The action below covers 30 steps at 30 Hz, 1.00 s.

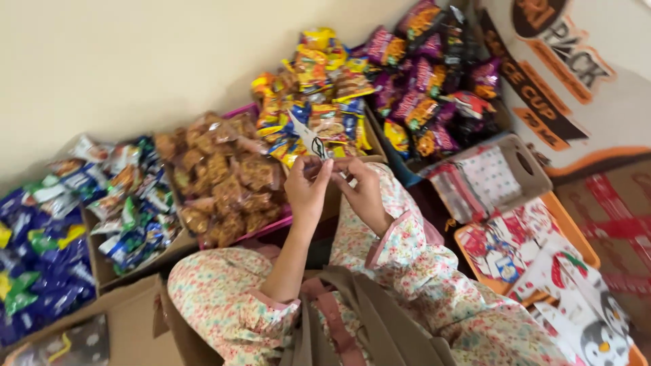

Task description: Packing various small snack packets into a plastic bag and sealing it with a rubber band.

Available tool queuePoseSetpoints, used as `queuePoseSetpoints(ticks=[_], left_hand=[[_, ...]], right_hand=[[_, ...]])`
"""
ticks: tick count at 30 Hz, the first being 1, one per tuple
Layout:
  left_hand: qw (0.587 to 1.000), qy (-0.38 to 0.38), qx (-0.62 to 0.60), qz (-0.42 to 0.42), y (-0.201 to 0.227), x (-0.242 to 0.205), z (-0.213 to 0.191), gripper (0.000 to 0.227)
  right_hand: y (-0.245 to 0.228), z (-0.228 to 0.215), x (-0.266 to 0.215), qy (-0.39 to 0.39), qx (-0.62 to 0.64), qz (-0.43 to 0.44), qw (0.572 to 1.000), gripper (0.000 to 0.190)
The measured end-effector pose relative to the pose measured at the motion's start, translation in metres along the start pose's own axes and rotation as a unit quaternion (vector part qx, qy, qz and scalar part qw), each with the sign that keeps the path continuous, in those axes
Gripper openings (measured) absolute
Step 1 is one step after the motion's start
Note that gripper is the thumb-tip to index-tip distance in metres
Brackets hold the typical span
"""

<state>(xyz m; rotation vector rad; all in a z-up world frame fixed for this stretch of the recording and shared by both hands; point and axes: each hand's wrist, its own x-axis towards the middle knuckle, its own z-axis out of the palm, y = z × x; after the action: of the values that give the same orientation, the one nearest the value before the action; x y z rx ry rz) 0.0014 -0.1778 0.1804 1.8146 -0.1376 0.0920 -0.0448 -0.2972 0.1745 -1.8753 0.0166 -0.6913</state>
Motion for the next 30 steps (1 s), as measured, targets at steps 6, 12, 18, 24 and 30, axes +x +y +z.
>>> queuePoseSetpoints(ticks=[6, 12, 18, 24, 30], left_hand=[[0.999, 0.011, -0.037, 0.025, -0.029, 0.002, -0.012, 0.020], [0.998, 0.050, 0.004, 0.035, -0.034, 0.000, -0.013, 0.019], [0.864, -0.078, 0.344, 0.358, -0.031, 0.022, -0.005, 0.005], [0.880, -0.292, 0.314, 0.204, -0.003, 0.052, 0.024, 0.032], [0.875, -0.262, 0.317, 0.255, 0.020, 0.082, 0.086, 0.062]], right_hand=[[0.002, 0.017, 0.002, -0.023, 0.010, 0.072, 0.997, 0.022], [0.076, 0.019, 0.008, 0.000, -0.077, 0.000, 0.997, 0.017], [0.025, -0.017, 0.022, -0.031, -0.399, -0.177, 0.899, 0.025], [0.052, -0.067, 0.055, -0.028, -0.323, -0.196, 0.926, 0.013], [0.162, -0.138, 0.089, 0.122, -0.206, 0.068, 0.969, 0.016]])
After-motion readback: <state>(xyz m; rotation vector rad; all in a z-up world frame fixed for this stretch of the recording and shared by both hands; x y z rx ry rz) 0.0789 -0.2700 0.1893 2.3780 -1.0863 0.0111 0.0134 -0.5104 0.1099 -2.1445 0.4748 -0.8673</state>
